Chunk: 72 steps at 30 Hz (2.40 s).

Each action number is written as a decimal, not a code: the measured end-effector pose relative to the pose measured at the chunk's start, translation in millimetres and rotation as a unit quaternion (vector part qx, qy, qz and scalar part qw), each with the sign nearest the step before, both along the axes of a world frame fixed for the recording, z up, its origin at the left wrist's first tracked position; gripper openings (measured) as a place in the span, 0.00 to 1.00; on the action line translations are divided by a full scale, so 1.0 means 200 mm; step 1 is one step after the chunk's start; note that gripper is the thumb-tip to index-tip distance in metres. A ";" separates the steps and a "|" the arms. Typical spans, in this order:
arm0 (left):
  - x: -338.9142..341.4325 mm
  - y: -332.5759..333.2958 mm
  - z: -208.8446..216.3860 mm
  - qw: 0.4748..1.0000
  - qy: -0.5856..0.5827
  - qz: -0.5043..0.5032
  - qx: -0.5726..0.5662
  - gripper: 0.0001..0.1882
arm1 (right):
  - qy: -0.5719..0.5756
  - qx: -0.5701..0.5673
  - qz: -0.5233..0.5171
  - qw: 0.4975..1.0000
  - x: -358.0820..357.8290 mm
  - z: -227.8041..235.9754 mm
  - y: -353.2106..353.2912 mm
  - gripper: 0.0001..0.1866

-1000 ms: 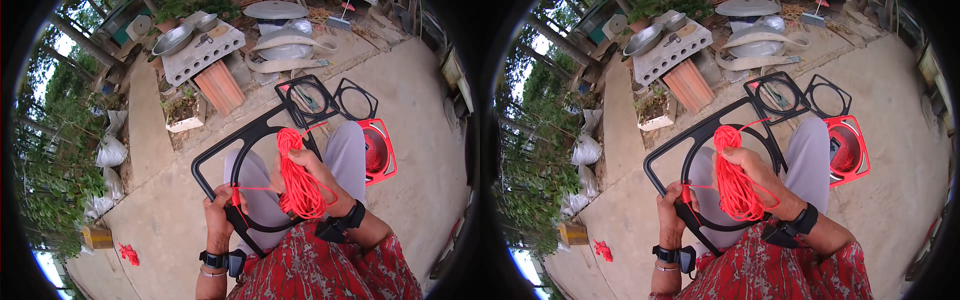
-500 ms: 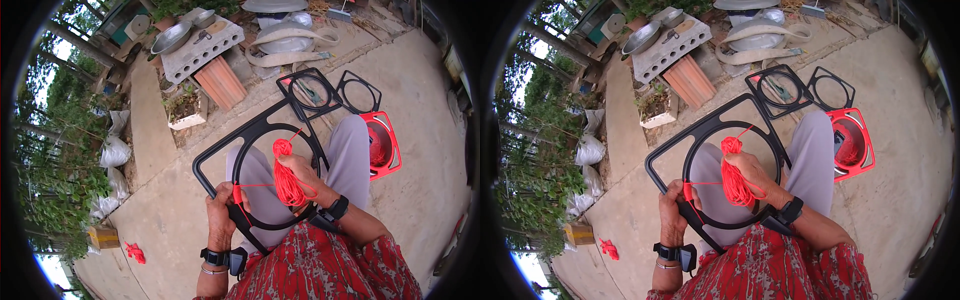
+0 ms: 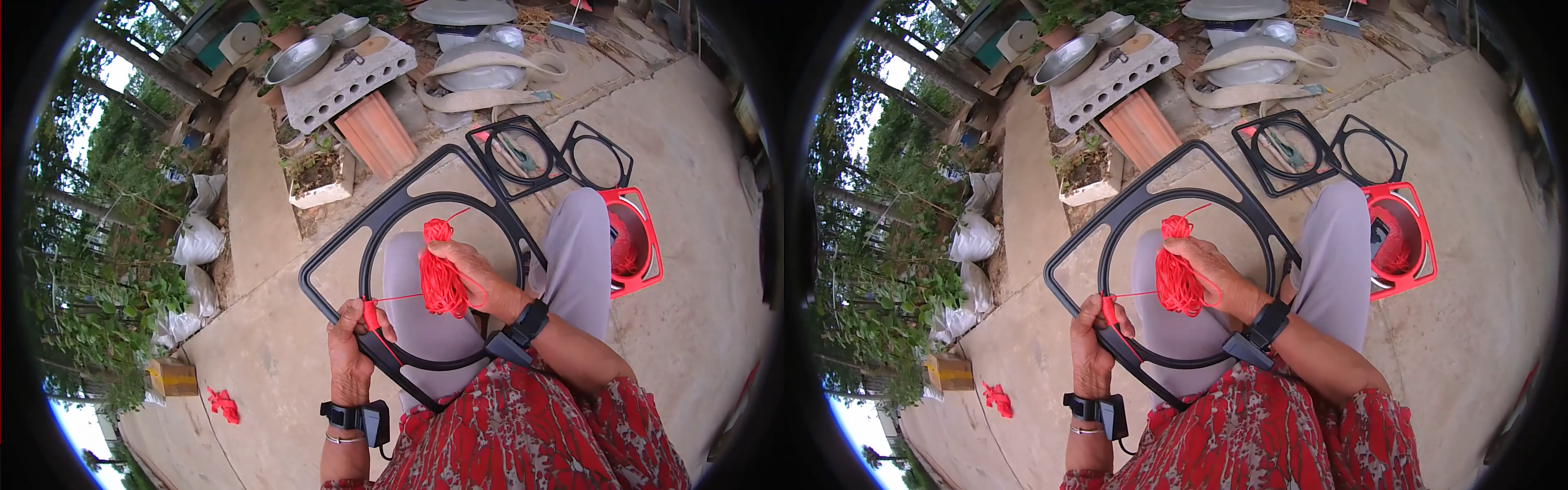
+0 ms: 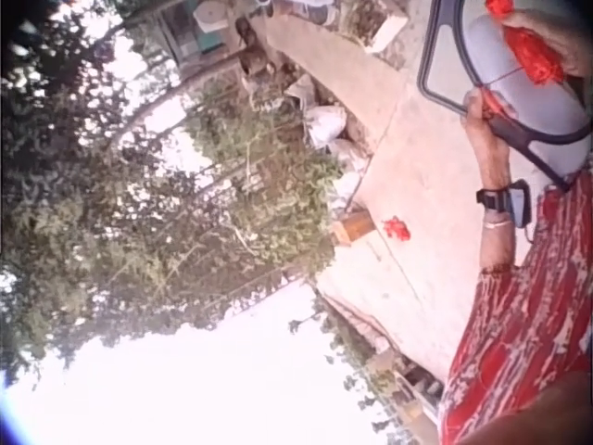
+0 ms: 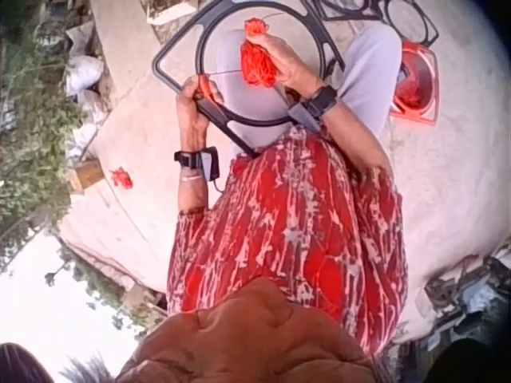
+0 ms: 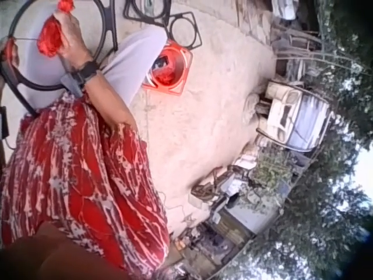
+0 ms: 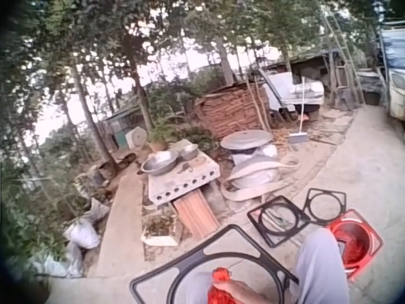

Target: Wrapping and tying red cord around black plastic frames.

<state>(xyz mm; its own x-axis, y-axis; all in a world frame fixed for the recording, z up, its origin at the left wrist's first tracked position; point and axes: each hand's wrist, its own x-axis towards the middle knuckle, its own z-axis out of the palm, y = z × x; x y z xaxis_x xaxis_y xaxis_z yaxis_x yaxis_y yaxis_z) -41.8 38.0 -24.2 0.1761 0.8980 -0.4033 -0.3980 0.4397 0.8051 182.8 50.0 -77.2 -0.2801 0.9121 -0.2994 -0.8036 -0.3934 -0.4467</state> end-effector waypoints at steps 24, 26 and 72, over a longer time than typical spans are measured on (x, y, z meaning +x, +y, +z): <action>0.02 0.03 -0.05 0.993 -0.114 -0.016 -0.024 0.10 | -0.325 0.088 0.084 0.938 -0.11 0.22 -0.06 0.09; 0.04 0.03 -0.03 0.996 -0.071 0.004 -0.049 0.09 | -0.270 0.107 0.108 0.951 -0.16 0.23 -0.06 0.08; 0.04 0.02 0.03 0.997 -0.054 -0.034 -0.040 0.13 | -0.323 0.232 0.181 0.899 -0.08 0.27 0.01 0.06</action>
<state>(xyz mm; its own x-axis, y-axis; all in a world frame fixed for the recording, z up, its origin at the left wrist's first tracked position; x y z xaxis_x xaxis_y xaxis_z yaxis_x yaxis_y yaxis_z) -34.2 42.9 -17.3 0.2813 0.8479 -0.4493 -0.4484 0.5301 0.7197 167.3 52.0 -23.1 -0.4880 0.8650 -0.1166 -0.1734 -0.2270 -0.9583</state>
